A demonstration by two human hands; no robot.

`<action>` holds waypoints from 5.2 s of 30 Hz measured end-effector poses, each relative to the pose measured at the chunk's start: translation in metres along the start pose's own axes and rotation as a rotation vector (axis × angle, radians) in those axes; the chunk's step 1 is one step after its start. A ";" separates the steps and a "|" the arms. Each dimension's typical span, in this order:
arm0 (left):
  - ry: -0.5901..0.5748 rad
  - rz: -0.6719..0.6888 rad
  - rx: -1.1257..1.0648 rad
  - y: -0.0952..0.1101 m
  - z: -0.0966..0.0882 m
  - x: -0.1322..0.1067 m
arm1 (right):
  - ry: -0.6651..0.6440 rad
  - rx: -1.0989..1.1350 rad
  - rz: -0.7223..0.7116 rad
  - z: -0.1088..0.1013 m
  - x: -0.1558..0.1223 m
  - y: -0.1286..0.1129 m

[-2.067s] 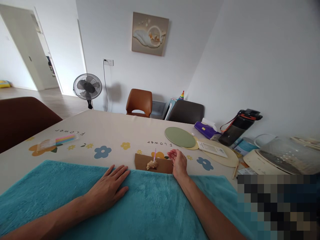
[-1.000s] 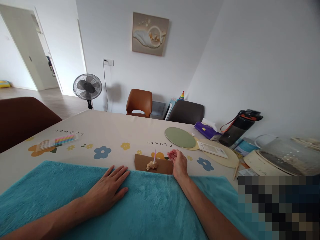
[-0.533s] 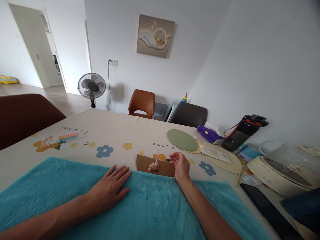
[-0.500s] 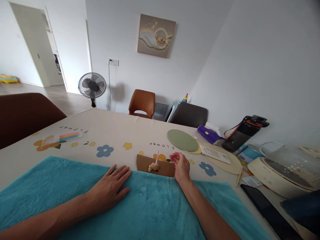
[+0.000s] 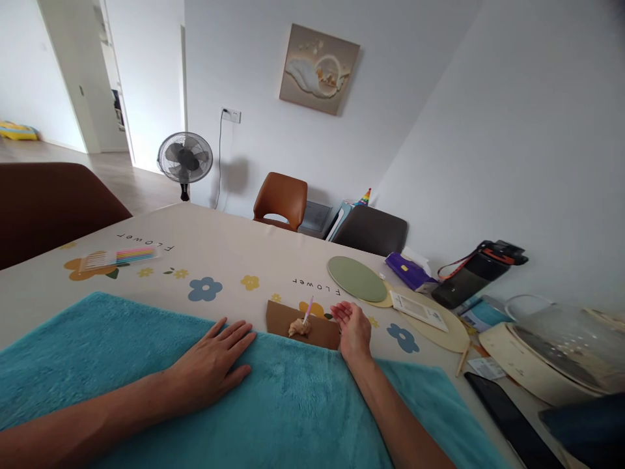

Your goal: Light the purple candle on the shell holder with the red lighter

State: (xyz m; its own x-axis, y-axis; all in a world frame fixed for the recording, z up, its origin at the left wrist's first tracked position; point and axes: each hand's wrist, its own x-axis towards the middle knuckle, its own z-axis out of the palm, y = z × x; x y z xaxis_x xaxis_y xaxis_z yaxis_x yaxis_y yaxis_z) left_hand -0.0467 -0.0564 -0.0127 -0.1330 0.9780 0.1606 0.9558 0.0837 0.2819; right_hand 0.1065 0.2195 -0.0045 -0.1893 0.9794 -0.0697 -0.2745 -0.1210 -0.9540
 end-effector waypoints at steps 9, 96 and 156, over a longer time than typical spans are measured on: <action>0.005 0.011 0.022 -0.002 0.002 0.001 | -0.032 0.007 0.037 -0.003 0.000 -0.001; 0.069 0.090 -0.053 0.004 0.001 0.001 | -0.097 0.034 0.100 0.000 -0.002 -0.012; 0.037 0.106 -0.010 0.004 -0.006 0.000 | -0.121 0.045 0.113 -0.003 -0.002 -0.012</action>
State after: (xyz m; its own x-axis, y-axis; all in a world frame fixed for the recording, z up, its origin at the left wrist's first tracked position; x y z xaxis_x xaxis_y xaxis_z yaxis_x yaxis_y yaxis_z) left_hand -0.0449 -0.0569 -0.0056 -0.0407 0.9736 0.2245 0.9624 -0.0222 0.2708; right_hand 0.1125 0.2196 0.0060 -0.3325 0.9329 -0.1380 -0.2861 -0.2392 -0.9279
